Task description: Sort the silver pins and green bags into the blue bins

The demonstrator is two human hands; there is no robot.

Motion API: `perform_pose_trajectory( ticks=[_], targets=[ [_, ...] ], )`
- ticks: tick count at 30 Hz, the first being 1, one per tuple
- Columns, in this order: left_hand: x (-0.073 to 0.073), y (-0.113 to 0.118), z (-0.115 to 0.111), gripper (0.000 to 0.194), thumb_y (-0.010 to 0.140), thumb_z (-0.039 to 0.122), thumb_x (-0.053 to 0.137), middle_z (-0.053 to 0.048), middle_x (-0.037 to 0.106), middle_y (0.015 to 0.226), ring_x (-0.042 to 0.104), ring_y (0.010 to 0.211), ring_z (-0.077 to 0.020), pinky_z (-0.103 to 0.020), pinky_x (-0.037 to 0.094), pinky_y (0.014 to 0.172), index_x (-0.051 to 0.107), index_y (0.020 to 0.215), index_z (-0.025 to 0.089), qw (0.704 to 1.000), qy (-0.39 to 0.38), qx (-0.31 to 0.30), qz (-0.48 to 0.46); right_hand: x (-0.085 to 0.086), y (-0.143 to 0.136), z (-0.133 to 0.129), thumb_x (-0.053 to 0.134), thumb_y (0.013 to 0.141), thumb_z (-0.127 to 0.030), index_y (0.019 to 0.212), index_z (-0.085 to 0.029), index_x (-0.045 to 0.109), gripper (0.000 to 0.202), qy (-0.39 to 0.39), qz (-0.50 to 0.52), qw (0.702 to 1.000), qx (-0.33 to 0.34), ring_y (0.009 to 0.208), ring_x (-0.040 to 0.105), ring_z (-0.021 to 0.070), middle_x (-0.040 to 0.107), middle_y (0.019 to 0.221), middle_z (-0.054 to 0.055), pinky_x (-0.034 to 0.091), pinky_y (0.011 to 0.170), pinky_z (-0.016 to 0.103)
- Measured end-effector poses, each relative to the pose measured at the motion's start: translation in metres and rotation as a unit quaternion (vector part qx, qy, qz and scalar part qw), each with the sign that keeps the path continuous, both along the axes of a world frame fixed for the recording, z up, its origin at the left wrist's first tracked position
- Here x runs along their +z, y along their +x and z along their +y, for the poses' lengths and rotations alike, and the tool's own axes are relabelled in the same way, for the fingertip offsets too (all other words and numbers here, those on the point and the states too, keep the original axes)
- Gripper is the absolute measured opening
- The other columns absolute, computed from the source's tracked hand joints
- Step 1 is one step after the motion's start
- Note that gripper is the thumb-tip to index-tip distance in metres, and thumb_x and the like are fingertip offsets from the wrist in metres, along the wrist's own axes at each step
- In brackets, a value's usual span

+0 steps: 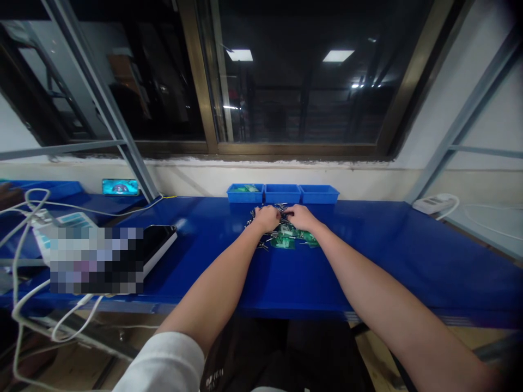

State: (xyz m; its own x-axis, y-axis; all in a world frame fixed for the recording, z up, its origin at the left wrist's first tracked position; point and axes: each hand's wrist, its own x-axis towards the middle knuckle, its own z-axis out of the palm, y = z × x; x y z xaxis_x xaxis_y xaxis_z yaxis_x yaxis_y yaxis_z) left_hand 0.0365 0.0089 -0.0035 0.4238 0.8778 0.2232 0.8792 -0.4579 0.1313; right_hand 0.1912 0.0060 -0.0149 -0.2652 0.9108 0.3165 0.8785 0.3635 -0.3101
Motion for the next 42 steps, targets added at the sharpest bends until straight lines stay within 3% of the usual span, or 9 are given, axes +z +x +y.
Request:
perform_pose_trajectory(
  ticks=[6, 13, 16, 20, 26, 32, 35, 38, 42],
  targets=[
    [-0.002, 0.001, 0.001, 0.026, 0.078, 0.022, 0.041, -0.012, 0.061, 0.103, 0.055, 0.097, -0.0274, -0.045, 0.035, 0.085, 0.066, 0.082, 0.018, 0.999, 0.011, 0.005, 0.029, 0.0, 0.0, 0.0, 0.048, 0.074, -0.02, 0.091, -0.021, 0.07, 0.028, 0.002, 0.003, 1.0, 0.002, 0.088, 0.06, 0.0188, 0.069, 0.092, 0.005, 0.042, 0.076, 0.024],
    [0.002, -0.006, 0.001, 0.025, 0.082, 0.023, 0.04, -0.011, 0.06, 0.101, 0.052, 0.1, -0.0251, -0.04, 0.035, 0.083, 0.062, 0.089, 0.018, 0.999, 0.029, 0.004, -0.037, 0.002, 0.002, 0.001, 0.055, 0.074, -0.023, 0.08, -0.018, 0.068, 0.015, 0.051, 0.087, 0.995, 0.003, 0.076, 0.06, 0.0175, 0.068, 0.08, 0.006, 0.042, 0.071, 0.026],
    [0.008, -0.011, 0.0, 0.023, 0.083, 0.023, 0.039, -0.009, 0.06, 0.1, 0.052, 0.098, -0.0241, -0.039, 0.035, 0.082, 0.061, 0.085, 0.018, 0.996, 0.026, 0.004, -0.082, 0.005, 0.001, 0.0, 0.056, 0.073, -0.022, 0.077, -0.017, 0.065, 0.011, 0.019, 0.196, 0.98, 0.02, 0.069, 0.059, 0.0153, 0.067, 0.075, 0.005, 0.043, 0.065, 0.026],
    [0.014, -0.016, -0.002, 0.023, 0.083, 0.026, 0.039, -0.007, 0.063, 0.095, 0.054, 0.094, -0.0233, -0.037, 0.037, 0.079, 0.061, 0.082, 0.019, 0.988, 0.015, 0.005, -0.152, 0.01, 0.0, -0.002, 0.062, 0.067, -0.029, 0.076, -0.015, 0.061, 0.016, -0.049, 0.364, 0.928, 0.065, 0.059, 0.056, 0.0129, 0.065, 0.066, 0.003, 0.042, 0.057, 0.025],
    [0.014, -0.018, 0.0, 0.027, 0.082, 0.036, 0.042, -0.003, 0.064, 0.077, 0.057, 0.078, -0.0203, -0.031, 0.041, 0.074, 0.062, 0.083, 0.019, 0.975, -0.048, -0.035, -0.216, 0.014, 0.006, -0.004, 0.066, 0.062, -0.044, 0.06, -0.016, 0.057, 0.029, -0.08, 0.484, 0.867, 0.086, 0.045, 0.047, 0.0093, 0.059, 0.054, 0.0, 0.034, 0.045, 0.023],
    [0.011, -0.026, 0.008, 0.037, 0.082, 0.044, 0.04, -0.005, 0.067, 0.088, 0.059, 0.086, -0.0215, -0.031, 0.043, 0.077, 0.064, 0.092, 0.018, 0.966, -0.053, 0.004, -0.251, 0.013, 0.012, -0.004, 0.062, 0.066, -0.051, 0.054, -0.016, 0.052, 0.038, -0.172, 0.433, 0.883, 0.06, 0.037, 0.037, 0.0068, 0.05, 0.043, -0.001, 0.022, 0.036, 0.021],
    [0.01, -0.029, 0.009, 0.033, 0.082, 0.04, 0.041, -0.005, 0.067, 0.091, 0.059, 0.089, -0.0222, -0.031, 0.043, 0.08, 0.064, 0.092, 0.019, 0.971, -0.056, 0.024, -0.233, 0.012, 0.018, 0.004, 0.061, 0.067, -0.05, 0.061, -0.015, 0.058, 0.036, -0.128, 0.425, 0.896, -0.003, 0.043, 0.041, 0.0074, 0.057, 0.053, 0.002, 0.027, 0.038, 0.019],
    [0.008, -0.028, 0.012, 0.029, 0.081, 0.035, 0.043, -0.005, 0.067, 0.095, 0.059, 0.092, -0.0219, -0.03, 0.043, 0.08, 0.064, 0.093, 0.02, 0.973, -0.058, 0.021, -0.222, 0.011, 0.03, 0.012, 0.062, 0.067, -0.044, 0.091, -0.016, 0.063, 0.037, -0.016, 0.491, 0.868, -0.071, 0.061, 0.054, 0.0108, 0.066, 0.085, 0.006, 0.037, 0.043, 0.019],
    [0.004, -0.027, 0.016, 0.028, 0.081, 0.032, 0.045, -0.005, 0.067, 0.097, 0.059, 0.092, -0.0208, -0.028, 0.044, 0.081, 0.064, 0.097, 0.02, 0.974, -0.055, 0.012, -0.22, 0.009, 0.048, 0.016, 0.063, 0.066, -0.045, 0.132, -0.024, 0.038, 0.073, -0.055, 0.552, 0.828, -0.083, 0.078, 0.06, 0.0152, 0.057, 0.117, 0.009, 0.044, 0.048, 0.02]
  ],
)
